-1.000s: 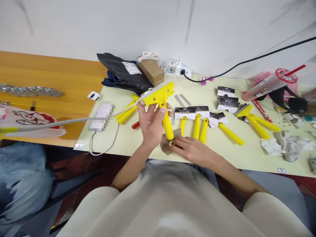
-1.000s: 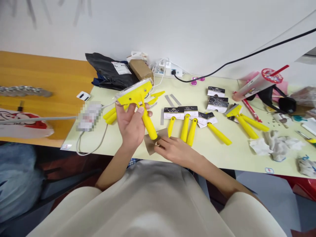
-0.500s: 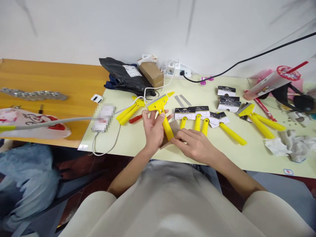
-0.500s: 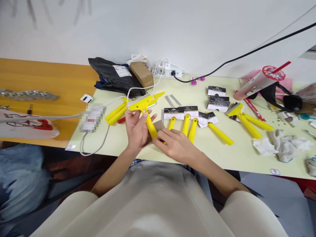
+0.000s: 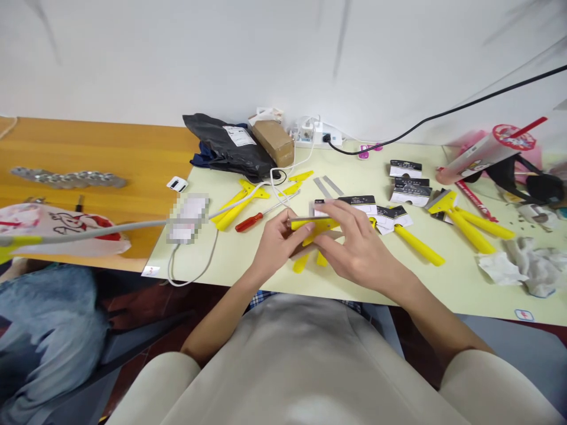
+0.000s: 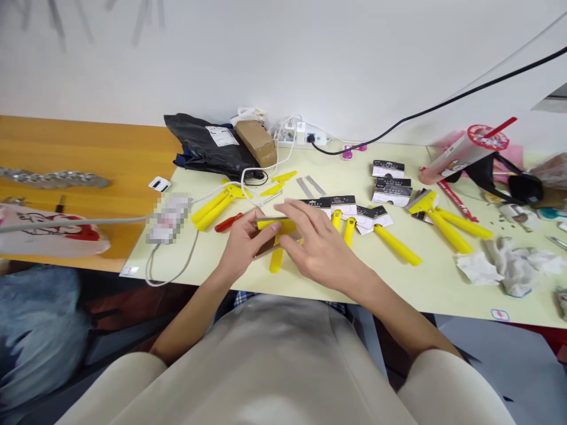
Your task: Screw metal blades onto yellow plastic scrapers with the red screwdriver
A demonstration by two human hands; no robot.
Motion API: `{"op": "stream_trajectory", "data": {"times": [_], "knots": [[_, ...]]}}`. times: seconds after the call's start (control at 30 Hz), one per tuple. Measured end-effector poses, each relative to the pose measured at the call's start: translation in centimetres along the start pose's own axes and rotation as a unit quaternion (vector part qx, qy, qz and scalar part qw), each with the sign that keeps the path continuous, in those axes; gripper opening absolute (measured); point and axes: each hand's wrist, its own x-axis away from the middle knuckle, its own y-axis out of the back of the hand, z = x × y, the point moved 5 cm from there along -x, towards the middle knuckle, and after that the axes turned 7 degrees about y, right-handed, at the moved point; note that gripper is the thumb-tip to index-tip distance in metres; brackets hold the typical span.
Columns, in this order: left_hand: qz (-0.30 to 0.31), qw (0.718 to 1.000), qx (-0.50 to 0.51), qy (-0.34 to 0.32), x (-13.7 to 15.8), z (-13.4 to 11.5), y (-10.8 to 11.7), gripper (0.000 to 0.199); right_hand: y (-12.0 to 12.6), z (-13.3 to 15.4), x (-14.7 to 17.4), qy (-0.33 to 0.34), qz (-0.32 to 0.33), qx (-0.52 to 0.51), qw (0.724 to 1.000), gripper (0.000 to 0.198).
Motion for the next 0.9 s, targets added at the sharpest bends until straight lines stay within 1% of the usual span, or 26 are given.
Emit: {"op": "stream_trajectory", "data": {"times": [0.07, 0.13, 0.23, 0.27, 0.33, 0.43, 0.47, 0.53, 0.57, 0.63, 0.67, 0.73, 0.8, 0.83, 0.87, 0.9], "knots": [[0.019, 0.999, -0.033, 0.001, 0.0, 0.1, 0.0, 0.034, 0.3, -0.5, -0.1, 0.004, 0.013, -0.020, 1.000, 0.019], [0.014, 0.996, -0.082, -0.020, -0.2, 0.0, 0.2, 0.026, 0.5, -1.3, -0.1, 0.003, 0.037, -0.038, 0.999, 0.016], [0.004, 0.988, -0.142, -0.058, -0.7, -0.1, 0.6, 0.018, 0.7, -2.7, 0.2, -0.047, 0.074, -0.073, 0.993, 0.015], [0.005, 0.988, -0.138, -0.065, -0.9, -0.1, 0.6, 0.017, 0.7, -3.2, 0.3, -0.069, 0.082, -0.085, 0.991, 0.016], [0.010, 0.995, -0.089, -0.052, -1.1, 0.5, 0.6, 0.022, 0.8, -4.1, 0.5, -0.102, 0.093, -0.111, 0.984, 0.016], [0.037, 0.999, 0.025, 0.013, -1.3, 1.8, 0.0, 0.045, 0.8, -5.5, 0.7, -0.133, 0.090, -0.142, 0.977, 0.013], [0.049, 0.997, 0.049, 0.029, -1.4, 2.2, -0.4, 0.048, 0.8, -6.1, 0.8, -0.143, 0.086, -0.159, 0.973, 0.011], [0.065, 0.995, 0.058, 0.039, -1.8, 2.6, -1.1, 0.047, 0.5, -7.3, 0.9, -0.172, 0.081, -0.206, 0.960, 0.009], [0.066, 0.996, 0.048, 0.038, -2.1, 2.8, -1.4, 0.046, 0.3, -7.9, 1.0, -0.190, 0.082, -0.234, 0.950, 0.012], [0.053, 0.998, 0.028, 0.026, -3.1, 3.0, -1.7, 0.043, -0.5, -9.0, 1.2, -0.219, 0.084, -0.284, 0.930, 0.018], [0.041, 0.999, 0.022, 0.018, -3.6, 3.1, -1.7, 0.040, -0.8, -9.4, 1.2, -0.223, 0.075, -0.300, 0.925, 0.020], [0.011, 1.000, 0.026, 0.004, -4.5, 3.3, -1.7, 0.037, -1.4, -10.1, 1.3, -0.217, 0.031, -0.309, 0.926, 0.021], [-0.018, 0.999, 0.043, -0.002, -5.1, 3.4, -1.5, 0.040, -2.2, -10.9, 1.6, -0.218, -0.022, -0.322, 0.921, 0.030], [-0.031, 0.998, 0.050, -0.003, -5.3, 3.4, -1.4, 0.045, -2.8, -11.4, 1.8, -0.232, -0.038, -0.345, 0.909, 0.038], [-0.043, 0.998, 0.055, -0.005, -5.4, 3.4, -1.2, 0.051, -3.6, -11.8, 2.0, -0.253, -0.042, -0.381, 0.888, 0.044], [-0.056, 0.997, 0.056, -0.011, -5.5, 3.3, -1.1, 0.058, -4.5, -12.2, 2.2, -0.276, -0.035, -0.424, 0.862, 0.048]]}}
